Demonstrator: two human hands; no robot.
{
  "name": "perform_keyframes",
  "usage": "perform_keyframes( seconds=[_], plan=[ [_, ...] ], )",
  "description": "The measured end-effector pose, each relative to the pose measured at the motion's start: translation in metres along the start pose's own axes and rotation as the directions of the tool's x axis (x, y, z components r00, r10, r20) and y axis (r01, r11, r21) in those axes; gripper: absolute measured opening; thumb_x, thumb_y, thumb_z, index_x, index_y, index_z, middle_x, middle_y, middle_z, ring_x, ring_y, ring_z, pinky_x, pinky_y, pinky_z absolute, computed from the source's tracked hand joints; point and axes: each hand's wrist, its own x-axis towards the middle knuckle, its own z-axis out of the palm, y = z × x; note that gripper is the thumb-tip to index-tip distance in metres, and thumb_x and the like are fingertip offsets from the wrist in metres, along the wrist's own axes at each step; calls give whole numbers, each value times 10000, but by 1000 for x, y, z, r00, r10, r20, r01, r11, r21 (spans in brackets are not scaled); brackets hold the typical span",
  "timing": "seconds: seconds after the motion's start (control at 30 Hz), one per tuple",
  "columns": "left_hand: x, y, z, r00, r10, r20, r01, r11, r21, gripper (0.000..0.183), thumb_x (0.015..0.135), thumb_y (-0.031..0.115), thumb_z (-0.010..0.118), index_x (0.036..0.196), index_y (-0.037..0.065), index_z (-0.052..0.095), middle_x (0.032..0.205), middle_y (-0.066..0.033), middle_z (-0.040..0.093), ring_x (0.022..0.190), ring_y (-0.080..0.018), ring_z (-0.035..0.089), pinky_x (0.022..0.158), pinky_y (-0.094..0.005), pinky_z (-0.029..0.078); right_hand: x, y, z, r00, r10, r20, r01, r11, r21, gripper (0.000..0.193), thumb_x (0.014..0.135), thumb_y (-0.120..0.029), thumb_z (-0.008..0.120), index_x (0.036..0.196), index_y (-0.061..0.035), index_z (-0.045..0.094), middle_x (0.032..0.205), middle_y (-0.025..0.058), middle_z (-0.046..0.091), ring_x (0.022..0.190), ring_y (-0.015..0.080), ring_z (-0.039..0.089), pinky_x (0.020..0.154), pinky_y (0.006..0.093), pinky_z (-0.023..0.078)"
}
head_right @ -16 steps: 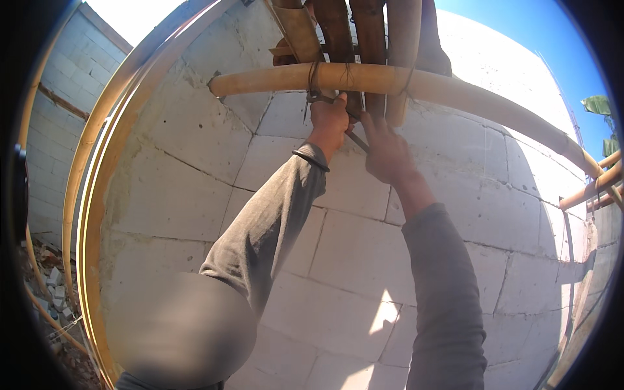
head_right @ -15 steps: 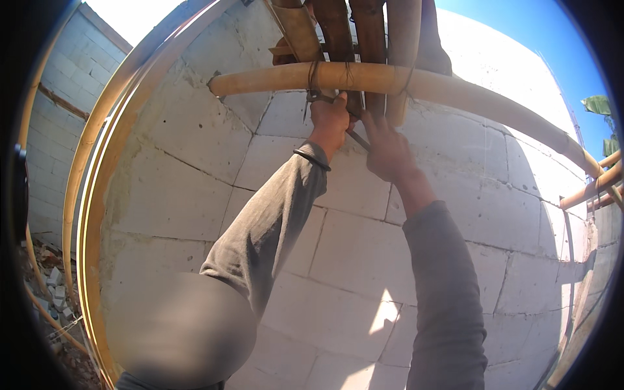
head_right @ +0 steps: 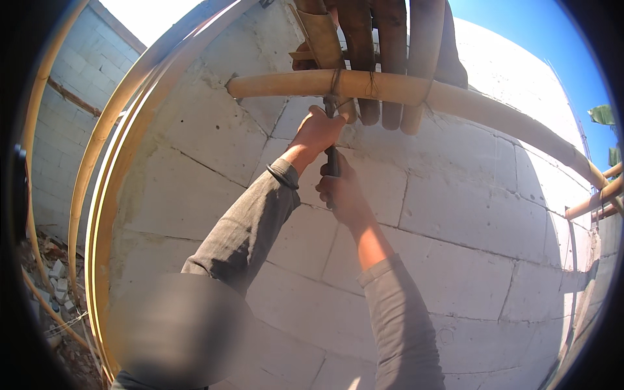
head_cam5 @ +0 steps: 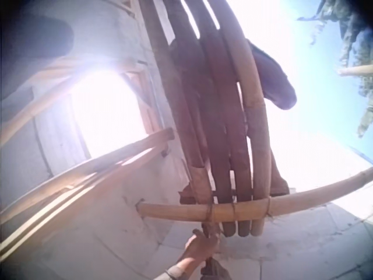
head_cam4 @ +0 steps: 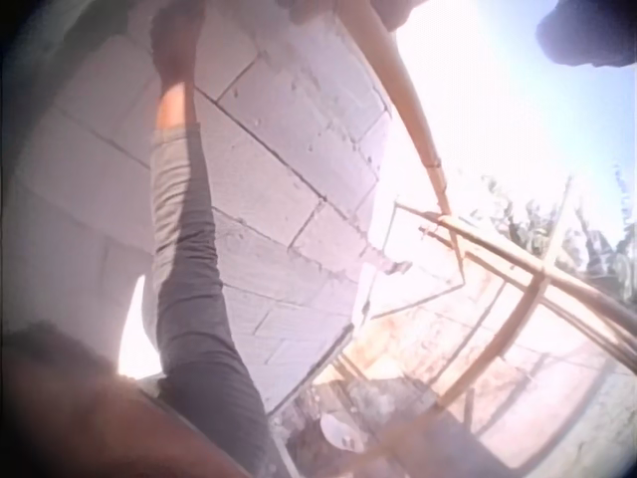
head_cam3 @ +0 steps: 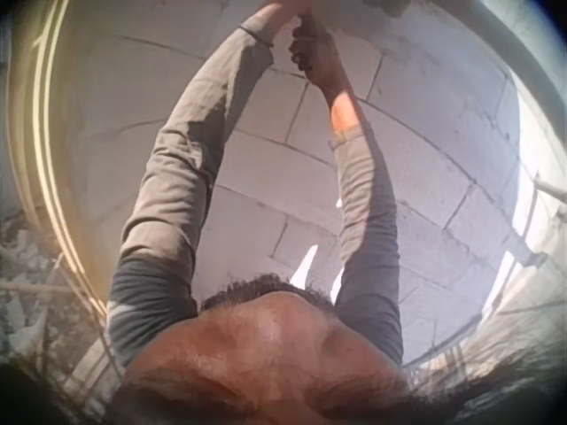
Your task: The person secures bamboo poles to a horizontal crossbeam using wire and pliers. The person wraps wire around the joints and twists it tight with the tool.
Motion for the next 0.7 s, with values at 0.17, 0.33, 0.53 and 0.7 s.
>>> perform_keyframes(
  seconds=[0.17, 0.33, 0.53, 0.7],
  plan=[
    [-6, -4, -25, 943, 35, 330, 110, 906, -408, 519, 841, 458, 693, 998, -31, 615, 813, -92, 639, 721, -166, 601, 674, -329, 472, -3, -4, 0, 1000, 6, 18, -8, 988, 153, 686, 657, 1, 574, 1323, -48, 421, 966, 59, 450, 703, 147, 503, 580, 280, 425],
    [1, -21, -31, 945, 78, 318, 70, 901, -428, 563, 828, 486, 709, 1054, -18, 602, 844, -76, 627, 726, -161, 593, 678, -312, 470, 0, 3, 18, 999, -41, 19, 38, 989, 146, 559, 746, -47, 580, 1288, -12, 449, 992, 81, 523, 780, 187, 584, 659, 311, 490],
    [-7, -11, -31, 977, 73, 199, -23, 970, -243, 610, 813, 497, 722, 1043, -49, 574, 836, -69, 577, 697, -144, 570, 622, -284, 491, 3, -2, 35, 965, 246, -90, -245, 969, 20, 321, 902, -109, 501, 1176, 57, 533, 1044, 154, 634, 955, 262, 645, 827, 403, 546],
    [1, -3, -36, 966, 103, 238, -31, 957, -288, 563, 798, 419, 761, 1007, -72, 580, 829, -77, 578, 682, -147, 588, 544, -298, 531, 3, -4, 40, 974, 99, 201, -158, 942, 297, 315, 955, -127, 463, 1200, 58, 534, 1071, 161, 644, 950, 284, 650, 833, 429, 543]
  ],
)
